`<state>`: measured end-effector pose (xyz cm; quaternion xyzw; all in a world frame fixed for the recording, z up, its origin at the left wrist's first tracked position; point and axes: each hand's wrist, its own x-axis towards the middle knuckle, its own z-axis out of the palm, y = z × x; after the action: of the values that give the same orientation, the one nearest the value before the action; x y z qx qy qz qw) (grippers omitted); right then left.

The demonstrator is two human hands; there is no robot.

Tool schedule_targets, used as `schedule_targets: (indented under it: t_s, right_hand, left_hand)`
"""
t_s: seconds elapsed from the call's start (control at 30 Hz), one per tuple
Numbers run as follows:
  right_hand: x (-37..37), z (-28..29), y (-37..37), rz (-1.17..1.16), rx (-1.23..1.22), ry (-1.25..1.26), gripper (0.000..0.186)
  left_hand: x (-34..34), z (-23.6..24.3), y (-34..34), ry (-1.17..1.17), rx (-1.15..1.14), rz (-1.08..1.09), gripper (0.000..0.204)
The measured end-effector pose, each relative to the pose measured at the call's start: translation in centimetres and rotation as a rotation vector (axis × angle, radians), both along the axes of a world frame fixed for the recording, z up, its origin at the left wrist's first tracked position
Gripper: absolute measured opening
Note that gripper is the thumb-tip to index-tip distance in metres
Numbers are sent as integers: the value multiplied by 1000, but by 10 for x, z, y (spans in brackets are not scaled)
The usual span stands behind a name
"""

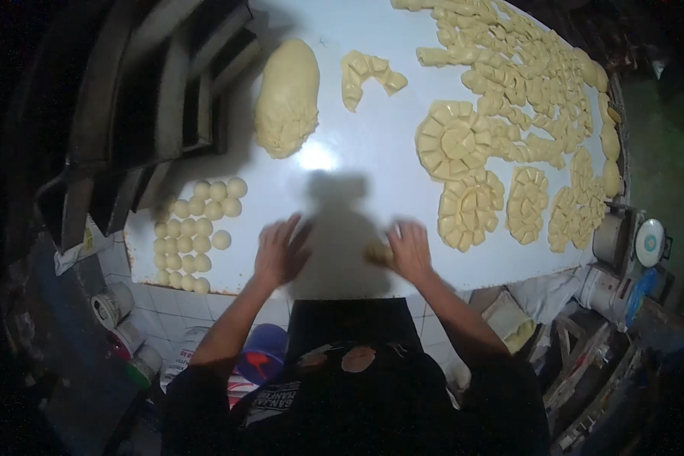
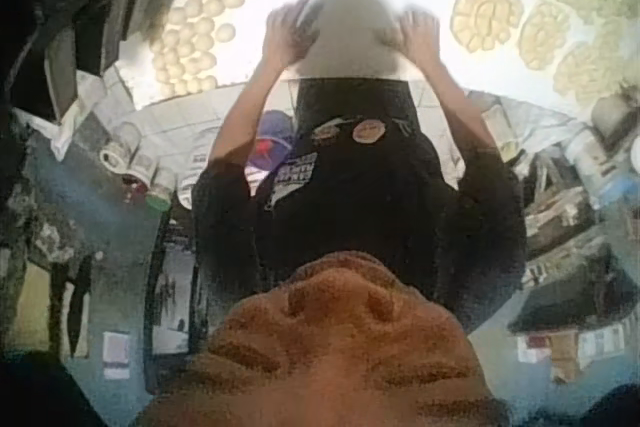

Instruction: The person takes dough pieces from portions on the table, rolls them into balls by hand, and arranges the dough balls in rows on the surface.

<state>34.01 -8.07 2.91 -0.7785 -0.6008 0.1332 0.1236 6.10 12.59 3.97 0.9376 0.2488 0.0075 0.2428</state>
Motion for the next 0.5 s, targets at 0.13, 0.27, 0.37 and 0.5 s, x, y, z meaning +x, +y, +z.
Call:
schedule_targets:
  t_s: [0.13, 0.27, 0.37, 0.5]
  right_hand:
    - [-63, -36, 99, -343, -128, 128, 58]
    - [-36, -25, 16, 271, -118, 102, 44]
    - [12, 9, 72, 103, -287, 123, 32]
    - [-49, -44, 83, 63, 85, -333, 33]
  left_hand:
    - [64, -29, -68, 236, -8, 96, 33]
    - [-61, -75, -52, -166, -292, -44, 23]
    - [-11, -40, 8, -146, 85, 28, 24]
    - [61, -61, -90, -220, 104, 246, 13]
